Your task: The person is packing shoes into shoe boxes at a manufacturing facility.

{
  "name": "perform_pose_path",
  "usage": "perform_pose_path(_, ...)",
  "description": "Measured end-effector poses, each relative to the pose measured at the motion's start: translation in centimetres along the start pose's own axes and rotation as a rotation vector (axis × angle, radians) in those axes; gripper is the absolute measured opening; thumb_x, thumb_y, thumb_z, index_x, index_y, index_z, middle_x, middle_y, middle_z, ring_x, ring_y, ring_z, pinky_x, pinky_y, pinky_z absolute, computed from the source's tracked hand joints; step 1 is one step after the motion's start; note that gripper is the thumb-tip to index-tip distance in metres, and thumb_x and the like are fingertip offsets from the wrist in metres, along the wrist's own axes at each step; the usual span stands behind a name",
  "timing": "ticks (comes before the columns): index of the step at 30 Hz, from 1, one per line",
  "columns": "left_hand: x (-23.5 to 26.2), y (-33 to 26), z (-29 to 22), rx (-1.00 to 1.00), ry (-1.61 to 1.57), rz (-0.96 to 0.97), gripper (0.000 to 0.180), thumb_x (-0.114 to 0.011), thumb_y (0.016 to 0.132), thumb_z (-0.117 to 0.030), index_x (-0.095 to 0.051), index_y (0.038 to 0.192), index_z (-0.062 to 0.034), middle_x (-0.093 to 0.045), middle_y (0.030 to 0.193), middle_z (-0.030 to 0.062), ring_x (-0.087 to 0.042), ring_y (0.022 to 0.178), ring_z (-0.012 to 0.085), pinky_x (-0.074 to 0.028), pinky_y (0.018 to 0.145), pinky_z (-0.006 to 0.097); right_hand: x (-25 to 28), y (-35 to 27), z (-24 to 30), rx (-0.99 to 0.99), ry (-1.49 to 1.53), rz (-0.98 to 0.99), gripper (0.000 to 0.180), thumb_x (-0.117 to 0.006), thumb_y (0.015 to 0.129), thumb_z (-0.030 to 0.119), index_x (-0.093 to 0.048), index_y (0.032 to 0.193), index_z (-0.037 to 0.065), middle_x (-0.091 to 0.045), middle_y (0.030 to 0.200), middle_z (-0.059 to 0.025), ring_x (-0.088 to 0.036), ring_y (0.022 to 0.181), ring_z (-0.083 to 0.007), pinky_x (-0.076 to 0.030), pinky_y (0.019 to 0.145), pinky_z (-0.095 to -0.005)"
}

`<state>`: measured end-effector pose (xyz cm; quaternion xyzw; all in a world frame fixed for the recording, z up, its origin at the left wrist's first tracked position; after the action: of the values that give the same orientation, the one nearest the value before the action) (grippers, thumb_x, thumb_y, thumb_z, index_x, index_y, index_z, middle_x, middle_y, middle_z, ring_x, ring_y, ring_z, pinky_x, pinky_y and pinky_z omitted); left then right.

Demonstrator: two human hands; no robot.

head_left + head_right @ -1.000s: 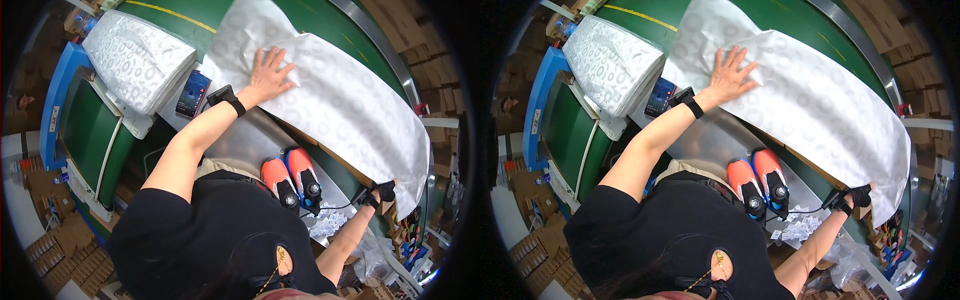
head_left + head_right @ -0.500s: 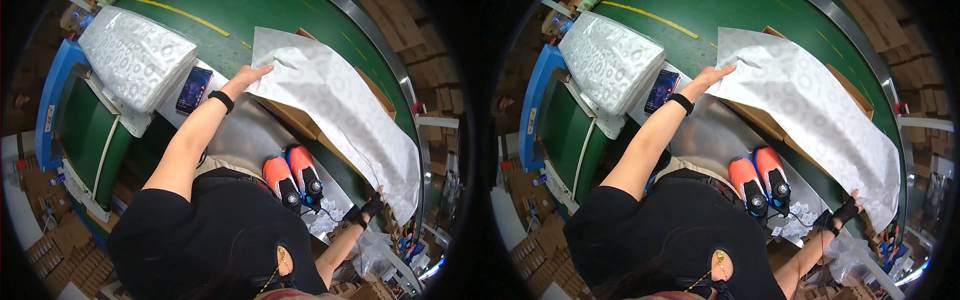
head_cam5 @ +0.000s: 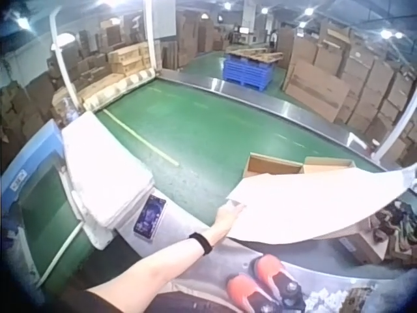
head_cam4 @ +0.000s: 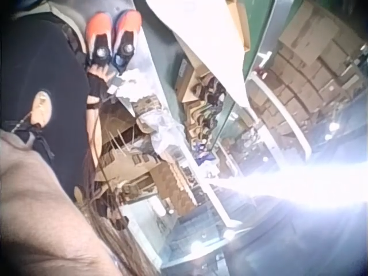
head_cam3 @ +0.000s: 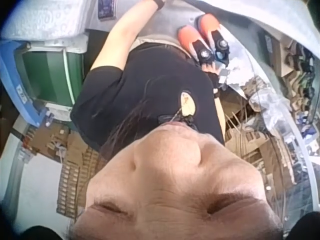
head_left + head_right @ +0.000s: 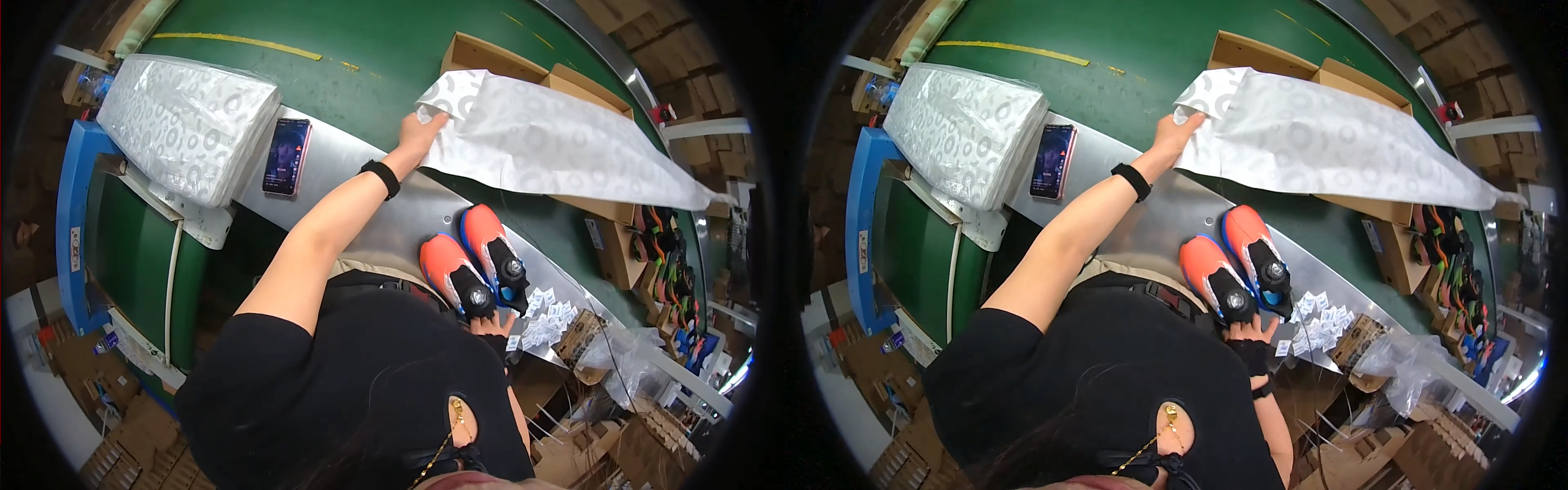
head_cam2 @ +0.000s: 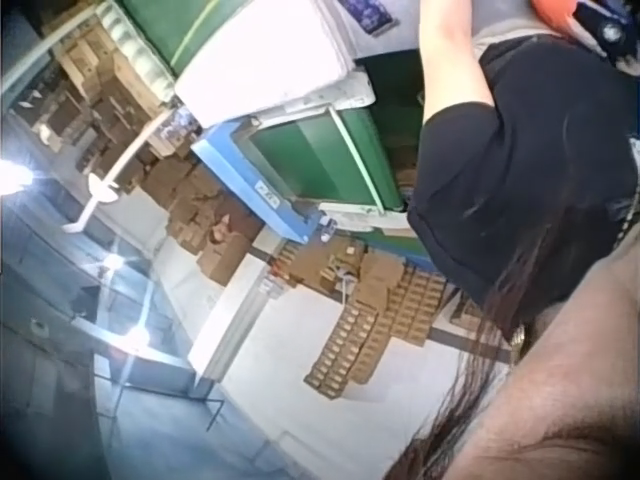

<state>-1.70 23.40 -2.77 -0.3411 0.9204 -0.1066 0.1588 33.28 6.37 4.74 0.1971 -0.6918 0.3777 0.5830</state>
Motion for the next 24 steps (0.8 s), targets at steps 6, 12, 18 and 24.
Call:
perform_pose_path(6,1.2,0.8,-2.2,-0.229,0.217,-0.131,0.035,-0.065,0.074,-0.026,-0.059,0.09,0.0045,-0.064,0.081,0.0138,-0.061,0.074,0.0191,-0.047,0.068,0.032,6.6,2.4,-1.0,0.09,0.274,-0.101,0.022,-0.069,0.061,0.026,-0.058,0.067,0.008,-0.06,0.074,-0.0044,-0.053,0.083,-0.0208,-0.029,0.085,-0.0438)
perform_pose_path(12,5.9,1.6,-6.9,-0.462,0.545,-0.214,0.034,-0.056,0.082,-0.03,-0.056,0.083,0.0036,-0.061,0.075,0.0194,-0.059,0.069,0.0266,-0.044,0.062,0.037,18.6,8.6,-4.3,0.031,1.119,-0.435,0.03,-0.066,0.071,0.027,-0.062,0.089,0.003,-0.062,0.081,-0.0093,-0.057,0.081,-0.0198,-0.042,0.075,-0.0326)
perform_pose_path(18,10.0,2.5,-10.3,-0.595,0.667,-0.337,0.035,-0.053,0.084,-0.032,-0.054,0.078,0.0026,-0.058,0.072,0.022,-0.057,0.066,0.0343,-0.042,0.061,0.041,20.7,18.8,-9.2,-0.282,1.612,-0.465,0.036,-0.062,0.078,0.025,-0.059,0.1,-0.003,-0.062,0.087,-0.0057,-0.057,0.077,-0.0116,-0.044,0.075,-0.0249)
perform_pose_path(24,12.9,5.5,-12.9,-0.65,0.827,-0.361,0.04,-0.053,0.084,-0.035,-0.048,0.071,0.0027,-0.055,0.068,0.0236,-0.055,0.064,0.0385,-0.04,0.058,0.044,8.7,26.1,-14.3,-0.309,1.211,-0.544,0.026,-0.069,0.068,0.021,-0.059,0.07,-0.003,-0.054,0.064,-0.0056,-0.05,0.061,-0.0161,-0.042,0.061,-0.0316)
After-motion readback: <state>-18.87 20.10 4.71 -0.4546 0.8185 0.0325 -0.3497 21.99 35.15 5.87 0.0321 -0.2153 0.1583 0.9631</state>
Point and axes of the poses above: each hand's wrist, its own y-axis towards the middle knuckle, its own x-axis out of the back of the hand, z = x × y, the point moved 5 cm from there along y, towards the middle knuckle
